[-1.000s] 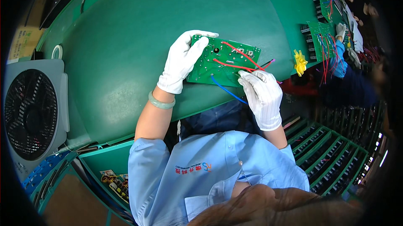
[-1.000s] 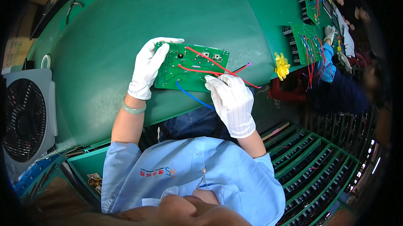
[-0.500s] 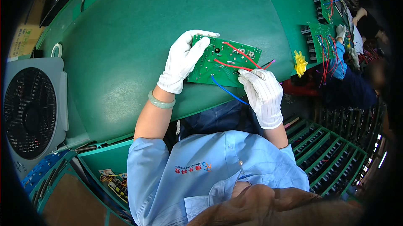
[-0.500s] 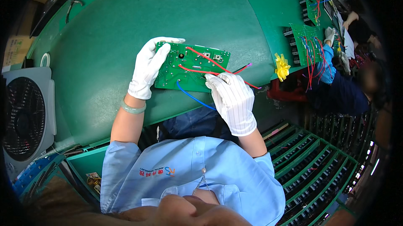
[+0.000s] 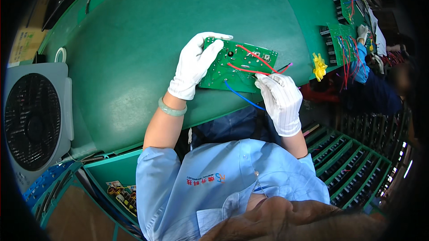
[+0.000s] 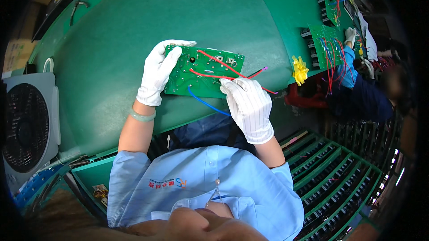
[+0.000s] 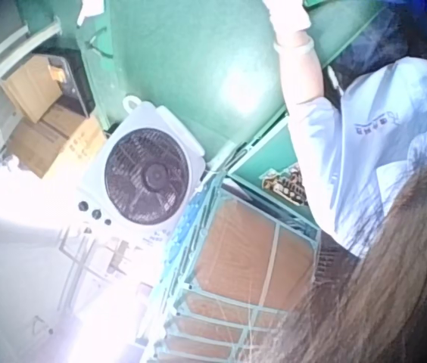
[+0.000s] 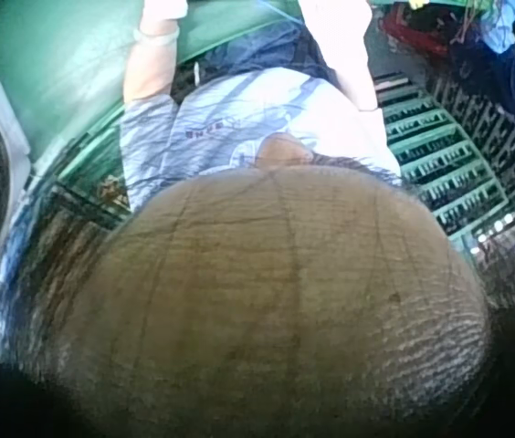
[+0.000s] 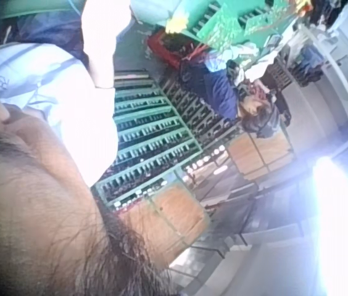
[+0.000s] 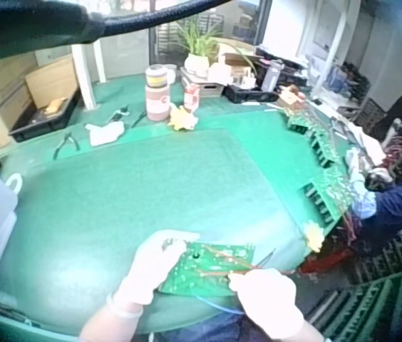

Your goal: The person handles a green circuit board with cylindrical components, turning it over to inspect both sides and aligning wires. They pick up a second board, examine its wiring, and then return to the first board to adjust the cylindrical components and wires. The task involves manual assembly and inspection of electronic components on a green workbench.

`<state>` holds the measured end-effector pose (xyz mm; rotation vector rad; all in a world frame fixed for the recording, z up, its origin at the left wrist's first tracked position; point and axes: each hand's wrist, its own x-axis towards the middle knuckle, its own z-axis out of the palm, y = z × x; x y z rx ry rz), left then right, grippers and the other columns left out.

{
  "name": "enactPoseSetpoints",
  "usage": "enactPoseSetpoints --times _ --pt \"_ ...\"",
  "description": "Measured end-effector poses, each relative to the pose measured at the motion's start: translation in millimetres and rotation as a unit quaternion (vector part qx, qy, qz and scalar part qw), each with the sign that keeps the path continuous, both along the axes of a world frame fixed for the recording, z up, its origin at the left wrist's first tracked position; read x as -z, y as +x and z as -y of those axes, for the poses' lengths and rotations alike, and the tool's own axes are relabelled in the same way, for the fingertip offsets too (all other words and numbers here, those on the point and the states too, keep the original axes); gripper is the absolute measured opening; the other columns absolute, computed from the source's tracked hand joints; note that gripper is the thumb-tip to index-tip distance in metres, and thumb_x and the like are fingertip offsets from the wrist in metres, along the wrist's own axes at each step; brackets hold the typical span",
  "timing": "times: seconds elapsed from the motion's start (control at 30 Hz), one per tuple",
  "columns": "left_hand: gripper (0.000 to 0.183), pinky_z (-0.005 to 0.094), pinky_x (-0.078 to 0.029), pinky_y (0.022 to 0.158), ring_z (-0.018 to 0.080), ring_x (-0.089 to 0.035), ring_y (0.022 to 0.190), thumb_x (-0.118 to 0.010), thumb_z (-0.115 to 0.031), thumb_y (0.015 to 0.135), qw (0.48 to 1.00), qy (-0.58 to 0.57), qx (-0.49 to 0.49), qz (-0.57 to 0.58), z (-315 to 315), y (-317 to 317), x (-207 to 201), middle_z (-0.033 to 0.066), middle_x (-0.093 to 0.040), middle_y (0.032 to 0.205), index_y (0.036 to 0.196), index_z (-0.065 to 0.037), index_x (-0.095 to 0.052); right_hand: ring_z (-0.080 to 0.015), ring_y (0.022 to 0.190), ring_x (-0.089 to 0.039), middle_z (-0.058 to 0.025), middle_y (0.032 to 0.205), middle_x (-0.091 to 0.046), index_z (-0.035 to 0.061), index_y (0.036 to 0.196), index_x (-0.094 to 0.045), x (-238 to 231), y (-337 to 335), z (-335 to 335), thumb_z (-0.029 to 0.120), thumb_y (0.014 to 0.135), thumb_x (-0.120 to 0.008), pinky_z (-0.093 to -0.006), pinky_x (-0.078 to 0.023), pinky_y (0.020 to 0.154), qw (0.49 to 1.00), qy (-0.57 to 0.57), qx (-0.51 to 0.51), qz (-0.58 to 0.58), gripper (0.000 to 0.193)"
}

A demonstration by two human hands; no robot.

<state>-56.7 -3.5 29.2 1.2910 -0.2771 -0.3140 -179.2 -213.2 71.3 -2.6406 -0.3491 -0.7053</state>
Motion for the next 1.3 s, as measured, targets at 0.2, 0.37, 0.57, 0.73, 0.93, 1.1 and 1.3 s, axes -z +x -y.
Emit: enactPoseSetpoints --times 0.2,0.37,0.57,0.73,0.93,1.1,1.3 --pt "0.022 0.0238 -0.052 0.083 0.0074 -0.063 0.093 -0.06 -0.012 0.1 1.0 -0.003 -0.005 0.004 1.3 -0.2 1.1 0.0069 -0.071 0.11 0.117 0.001 -0.065 -0.0245 0.079 -0.066 -0.007 0.09 -0.067 0.0109 0.103 -0.074 0.5 -0.9 -0.2 0.006 0.073 -0.08 -0.0341 -0.051 0.063 1.0 -0.006 -0.007 -0.021 0.03" --pt "0.023 0.0232 -0.052 0.083 0.007 -0.063 0.093 -0.06 -0.012 0.1 1.0 0.004 0.002 0.007 -0.4 -0.2 -0.8 0.007 -0.071 0.11 0.118 0.002 -0.064 -0.024 0.079 -0.066 -0.0069 0.089 -0.067 0.0111 0.102 -0.074 -0.7 -1.3 -0.6 0.006 0.073 -0.08 -0.0342 -0.051 0.063 0.999 -0.013 -0.016 -0.027 0.03" --pt "0.022 0.0239 -0.053 0.085 0.008 -0.063 0.096 -0.06 -0.011 0.1 1.0 0.003 0.001 0.008 -0.9 -0.4 -0.3 0.0076 -0.071 0.111 0.117 0.002 -0.064 -0.0251 0.079 -0.067 -0.0069 0.087 -0.068 0.0097 0.099 -0.073 -5.4 -3.5 0.0 0.006 0.075 -0.081 -0.0345 -0.052 0.064 0.999 0.026 -0.035 -0.033 0.026" --pt "0.021 0.0257 -0.053 0.088 0.0098 -0.064 0.098 -0.06 -0.01 0.1 1.0 0.004 0.004 -0.002 -0.2 -0.1 -1.5 0.0089 -0.071 0.115 0.116 0.002 -0.064 -0.0288 0.073 -0.07 -0.0105 0.09 -0.073 0.004 0.101 -0.067 -0.2 -13.2 3.1 0.005 0.082 -0.078 -0.0362 -0.054 0.065 0.992 0.118 0.004 -0.05 0.022" --pt "0.021 0.0328 -0.052 0.099 0.0195 -0.065 0.111 -0.052 -0.01 0.104 1.0 0.02 0.015 0.011 -1.0 0.0 -0.5 0.0174 -0.067 0.122 0.116 0.004 -0.059 -0.0268 0.065 -0.068 -0.0101 0.082 -0.072 0.0048 0.092 -0.067 -7.7 -26.3 9.2 0.011 0.081 -0.08 -0.0338 -0.051 0.059 0.991 0.107 0.012 -0.085 0.018" --pt "0.021 0.0338 -0.051 0.1 0.0218 -0.065 0.112 -0.051 -0.011 0.104 1.0 0.015 0.011 0.013 -1.4 0.3 1.6 0.0188 -0.067 0.124 0.116 0.003 -0.059 -0.0253 0.048 -0.057 -0.0084 0.057 -0.057 0.0083 0.062 -0.061 -10.0 -43.7 21.6 0.025 0.071 -0.088 -0.0348 -0.04 0.045 0.986 0.11 0.026 -0.119 0.032" --pt "0.02 0.0302 -0.051 0.098 0.0164 -0.065 0.108 -0.054 -0.007 0.102 1.0 0.007 0.0 0.018 1.2 1.0 1.2 0.0153 -0.069 0.12 0.117 0.004 -0.061 -0.0255 0.054 -0.056 -0.0088 0.063 -0.06 0.0036 0.073 -0.068 -0.7 -63.1 38.3 0.019 0.076 -0.085 -0.0337 -0.044 0.051 0.981 0.124 0.094 -0.116 0.023"
